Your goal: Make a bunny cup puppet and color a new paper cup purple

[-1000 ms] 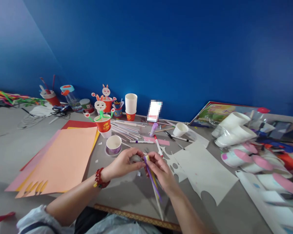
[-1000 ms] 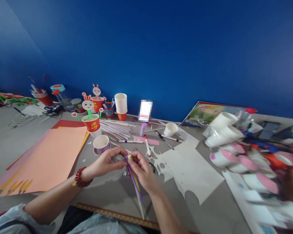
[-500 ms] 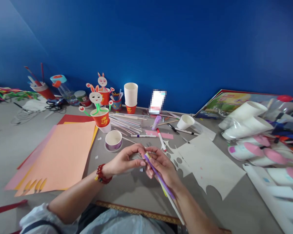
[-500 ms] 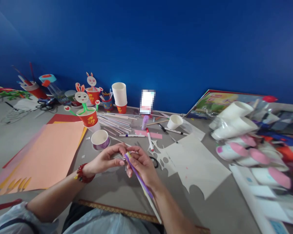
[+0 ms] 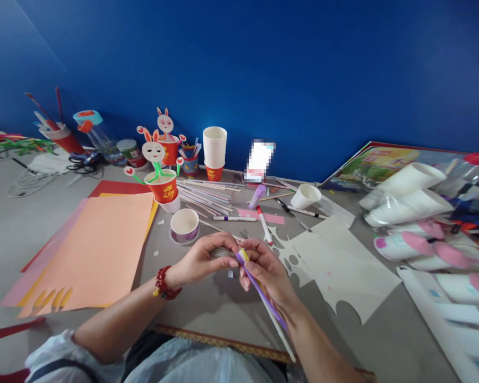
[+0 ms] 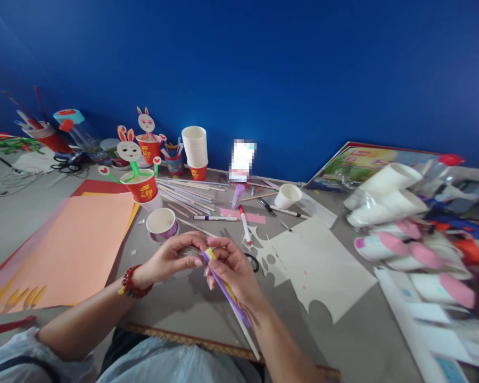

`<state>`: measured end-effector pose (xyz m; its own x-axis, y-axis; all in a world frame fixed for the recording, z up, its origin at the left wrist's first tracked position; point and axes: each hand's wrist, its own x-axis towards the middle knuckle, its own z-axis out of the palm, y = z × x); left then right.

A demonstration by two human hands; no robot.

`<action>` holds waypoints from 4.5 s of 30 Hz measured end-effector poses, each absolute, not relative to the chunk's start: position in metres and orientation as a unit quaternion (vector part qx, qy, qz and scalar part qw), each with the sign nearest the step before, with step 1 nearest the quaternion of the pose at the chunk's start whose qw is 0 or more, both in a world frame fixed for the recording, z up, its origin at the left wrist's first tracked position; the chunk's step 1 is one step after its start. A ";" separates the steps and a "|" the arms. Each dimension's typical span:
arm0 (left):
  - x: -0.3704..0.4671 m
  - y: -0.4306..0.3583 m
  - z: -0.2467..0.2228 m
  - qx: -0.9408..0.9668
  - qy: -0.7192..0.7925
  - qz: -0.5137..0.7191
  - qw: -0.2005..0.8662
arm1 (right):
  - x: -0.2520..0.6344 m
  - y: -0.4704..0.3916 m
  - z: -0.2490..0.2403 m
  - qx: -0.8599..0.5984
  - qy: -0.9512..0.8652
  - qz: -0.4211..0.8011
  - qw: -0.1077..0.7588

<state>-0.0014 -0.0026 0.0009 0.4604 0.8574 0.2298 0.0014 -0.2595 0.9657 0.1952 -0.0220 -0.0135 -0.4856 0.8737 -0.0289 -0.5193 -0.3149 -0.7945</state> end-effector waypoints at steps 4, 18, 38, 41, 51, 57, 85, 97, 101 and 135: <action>0.000 -0.004 0.001 0.676 0.310 0.422 0.519 | 0.196 -0.021 -0.016 -0.246 -0.383 0.766 0.454; 0.003 -0.006 0.002 0.703 0.318 0.439 0.459 | 0.195 -0.020 -0.014 -0.265 -0.386 0.739 0.485; 0.005 -0.011 0.007 0.686 0.331 0.441 0.475 | 0.192 -0.022 -0.016 -0.324 -0.417 0.682 0.506; 0.005 -0.011 0.007 0.671 0.348 0.439 0.485 | 0.193 -0.023 -0.015 -0.343 -0.422 0.681 0.491; 0.008 -0.012 0.007 0.678 0.379 0.418 0.472 | 0.195 -0.021 -0.014 -0.413 -0.517 0.590 0.463; 0.009 -0.013 0.005 0.644 0.377 0.428 0.510 | 0.193 -0.025 -0.015 -0.445 -0.574 0.507 0.465; 0.001 -0.005 -0.001 0.718 0.361 0.398 0.443 | 0.193 -0.021 -0.013 -0.289 -0.360 0.797 0.389; 0.005 -0.008 0.000 0.718 0.316 0.458 0.418 | 0.196 -0.022 -0.016 -0.310 -0.375 0.778 0.398; 0.006 -0.007 -0.005 0.721 0.307 0.467 0.409 | 0.197 -0.021 -0.015 -0.331 -0.383 0.766 0.397; 0.003 -0.007 -0.004 0.737 0.279 0.491 0.370 | 0.199 -0.020 -0.010 -0.342 -0.398 0.757 0.391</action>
<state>0.0034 -0.0067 -0.0042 0.3610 0.7758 0.5176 0.0477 -0.5696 0.8205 0.1993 -0.0197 -0.0099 -0.4612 0.8630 -0.2064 -0.3197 -0.3786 -0.8686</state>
